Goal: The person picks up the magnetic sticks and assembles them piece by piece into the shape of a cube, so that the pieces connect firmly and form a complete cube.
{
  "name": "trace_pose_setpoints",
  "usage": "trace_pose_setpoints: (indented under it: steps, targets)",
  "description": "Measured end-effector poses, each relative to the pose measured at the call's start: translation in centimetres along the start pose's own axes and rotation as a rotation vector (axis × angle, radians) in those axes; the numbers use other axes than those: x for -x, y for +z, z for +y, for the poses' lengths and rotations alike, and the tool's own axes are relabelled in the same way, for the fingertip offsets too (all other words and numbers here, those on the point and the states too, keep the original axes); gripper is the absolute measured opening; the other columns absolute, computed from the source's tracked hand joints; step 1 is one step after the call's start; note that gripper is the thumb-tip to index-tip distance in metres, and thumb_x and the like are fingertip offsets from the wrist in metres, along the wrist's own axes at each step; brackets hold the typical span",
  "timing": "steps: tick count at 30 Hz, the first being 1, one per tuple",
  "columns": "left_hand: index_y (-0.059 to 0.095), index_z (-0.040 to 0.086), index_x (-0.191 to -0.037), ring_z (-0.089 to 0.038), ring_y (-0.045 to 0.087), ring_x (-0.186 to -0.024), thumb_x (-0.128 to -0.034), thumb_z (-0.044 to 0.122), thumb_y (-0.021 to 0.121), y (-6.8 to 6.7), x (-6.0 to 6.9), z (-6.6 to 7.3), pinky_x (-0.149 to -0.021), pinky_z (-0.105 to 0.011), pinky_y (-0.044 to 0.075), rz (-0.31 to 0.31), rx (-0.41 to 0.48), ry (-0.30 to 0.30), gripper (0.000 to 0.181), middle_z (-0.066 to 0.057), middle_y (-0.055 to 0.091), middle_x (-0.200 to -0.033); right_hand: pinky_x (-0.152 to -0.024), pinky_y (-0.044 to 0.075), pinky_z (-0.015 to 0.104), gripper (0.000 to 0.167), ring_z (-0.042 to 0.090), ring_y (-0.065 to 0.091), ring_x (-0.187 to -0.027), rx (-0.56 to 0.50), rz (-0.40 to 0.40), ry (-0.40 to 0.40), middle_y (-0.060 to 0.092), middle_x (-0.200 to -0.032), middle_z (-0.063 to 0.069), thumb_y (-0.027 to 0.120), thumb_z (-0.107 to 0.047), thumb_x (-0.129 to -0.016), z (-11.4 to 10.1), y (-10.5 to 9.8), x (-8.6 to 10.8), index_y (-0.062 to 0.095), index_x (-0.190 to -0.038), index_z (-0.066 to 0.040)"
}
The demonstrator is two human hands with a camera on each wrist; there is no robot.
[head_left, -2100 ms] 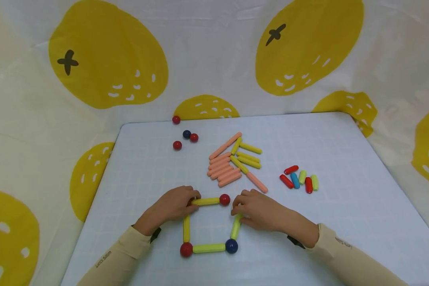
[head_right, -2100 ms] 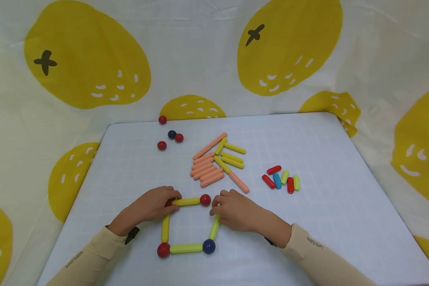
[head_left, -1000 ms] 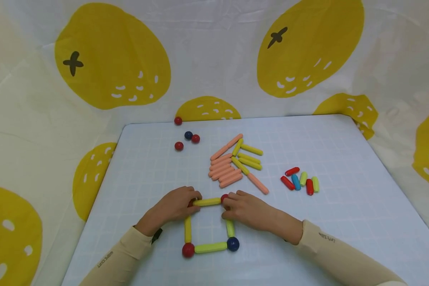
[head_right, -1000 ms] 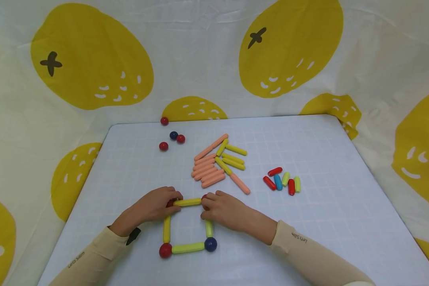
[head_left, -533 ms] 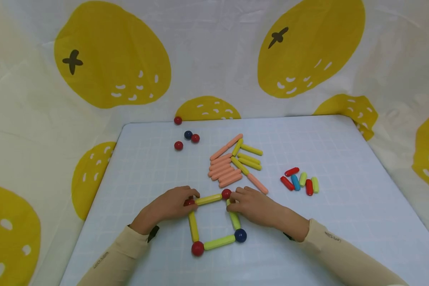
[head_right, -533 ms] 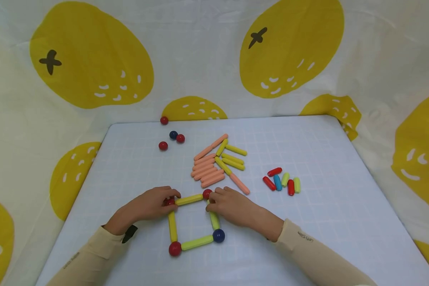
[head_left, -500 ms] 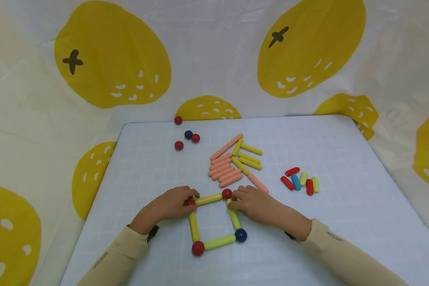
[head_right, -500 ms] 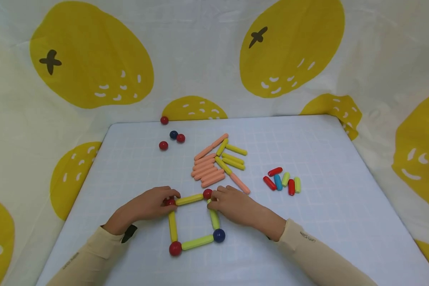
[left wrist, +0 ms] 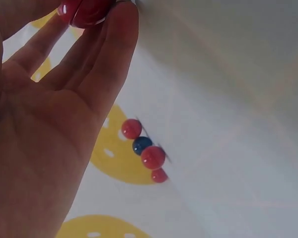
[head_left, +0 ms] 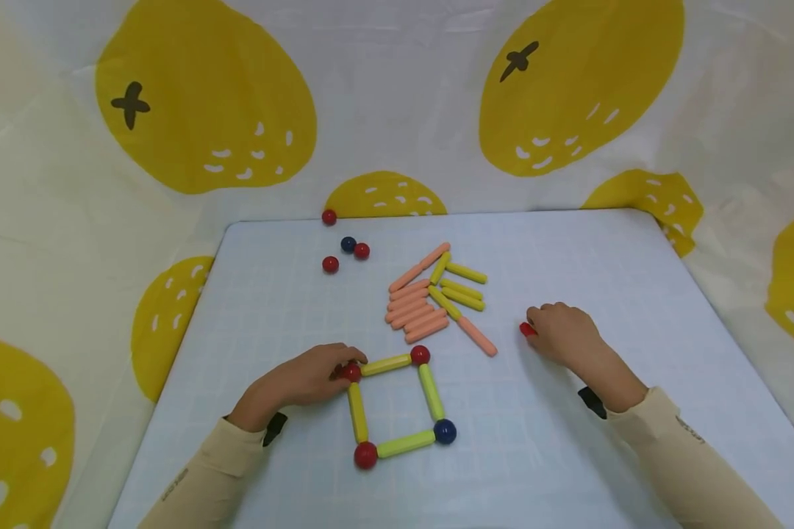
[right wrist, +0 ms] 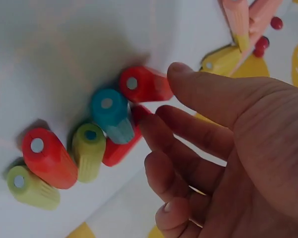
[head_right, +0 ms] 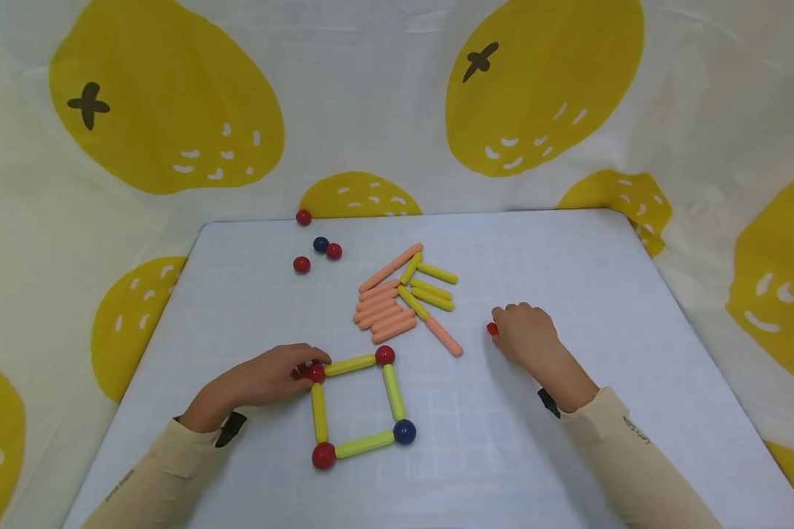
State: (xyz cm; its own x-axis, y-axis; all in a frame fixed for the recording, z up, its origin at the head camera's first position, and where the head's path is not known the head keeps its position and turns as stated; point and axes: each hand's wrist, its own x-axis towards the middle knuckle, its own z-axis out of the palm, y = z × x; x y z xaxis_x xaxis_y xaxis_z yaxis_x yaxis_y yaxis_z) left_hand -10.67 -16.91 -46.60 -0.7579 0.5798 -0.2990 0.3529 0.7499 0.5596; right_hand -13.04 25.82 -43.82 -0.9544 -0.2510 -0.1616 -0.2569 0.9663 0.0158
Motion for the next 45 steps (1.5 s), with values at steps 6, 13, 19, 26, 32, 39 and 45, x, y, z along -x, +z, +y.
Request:
trace_pose_setpoints:
  steps: [6,13,19,26,32,39,45]
  targets:
    - [0.064,0.015,-0.124,-0.011,0.057,-0.096,-0.0962,0.009,0.068,-0.1,0.2,0.1,-0.087,-0.032,0.055,0.006,0.015,0.042,0.028,0.007,0.065,-0.107,-0.054,0.047,0.036,0.015,0.021,0.053,-0.064,0.017,-0.024,0.049,0.056,-0.067,0.004,0.075,-0.01,-0.087,-0.5,0.5,0.1,0.061,-0.081,-0.007]
    - [0.064,0.015,-0.121,-0.011,0.057,-0.094,-0.0963,0.008,0.069,0.1,0.1,0.1,-0.085,-0.031,0.054,0.019,0.01,0.059,0.026,0.008,0.064,-0.104,-0.055,0.047,0.033,0.014,0.021,0.053,-0.065,0.025,-0.103,0.047,0.057,-0.071,0.006,0.07,-0.016,-0.089,-3.3,-0.4,-0.4,0.063,-0.088,-0.004]
    - [0.065,0.015,-0.12,-0.011,0.057,-0.093,-0.0972,0.011,0.067,0.3,0.0,0.2,-0.085,-0.03,0.054,0.027,0.035,0.046,0.023,0.008,0.064,-0.103,-0.061,0.048,0.028,0.024,0.018,0.052,-0.075,-0.082,-0.098,-0.122,0.059,-0.083,0.003,0.075,-0.031,-0.089,-8.9,-1.9,-0.7,0.068,-0.097,-0.009]
    - [0.065,0.015,-0.117,-0.01,0.057,-0.093,-0.0971,0.011,0.068,0.4,0.2,0.1,-0.085,-0.031,0.054,0.055,0.017,0.076,0.021,0.008,0.065,-0.103,-0.058,0.044,0.024,0.018,0.012,0.051,-0.068,-0.188,-0.066,-0.365,0.058,-0.08,-0.003,0.073,-0.028,-0.09,-17.4,-1.1,-0.3,0.065,-0.095,-0.013]
    - [0.067,0.018,-0.115,-0.009,0.057,-0.092,-0.0969,0.011,0.068,0.5,0.1,0.2,-0.086,-0.03,0.054,0.065,0.014,0.095,0.019,0.009,0.064,-0.101,-0.059,0.045,0.023,0.021,0.014,0.055,-0.07,-0.103,0.003,-0.43,0.063,-0.079,0.0,0.074,-0.029,-0.092,-21.1,0.8,-0.8,0.065,-0.098,-0.011]
    - [0.07,0.019,-0.117,-0.009,0.058,-0.094,-0.0984,0.012,0.066,0.6,0.1,0.3,-0.086,-0.028,0.054,0.074,0.0,0.106,0.021,0.008,0.066,-0.105,-0.055,0.04,0.019,0.02,0.012,0.05,-0.065,-0.216,0.0,-0.46,0.057,-0.072,-0.001,0.073,-0.024,-0.093,-21.8,1.3,-1.1,0.062,-0.101,-0.009]
    - [0.072,0.019,-0.119,-0.01,0.06,-0.102,-0.0987,0.013,0.064,0.6,0.1,0.7,-0.093,-0.033,0.054,0.079,0.005,0.094,0.023,0.006,0.067,-0.112,-0.052,0.039,0.018,0.022,0.011,0.049,-0.062,-0.241,-0.005,-0.458,0.054,-0.071,-0.001,0.072,-0.023,-0.094,-22.0,1.6,-1.2,0.059,-0.103,-0.009]
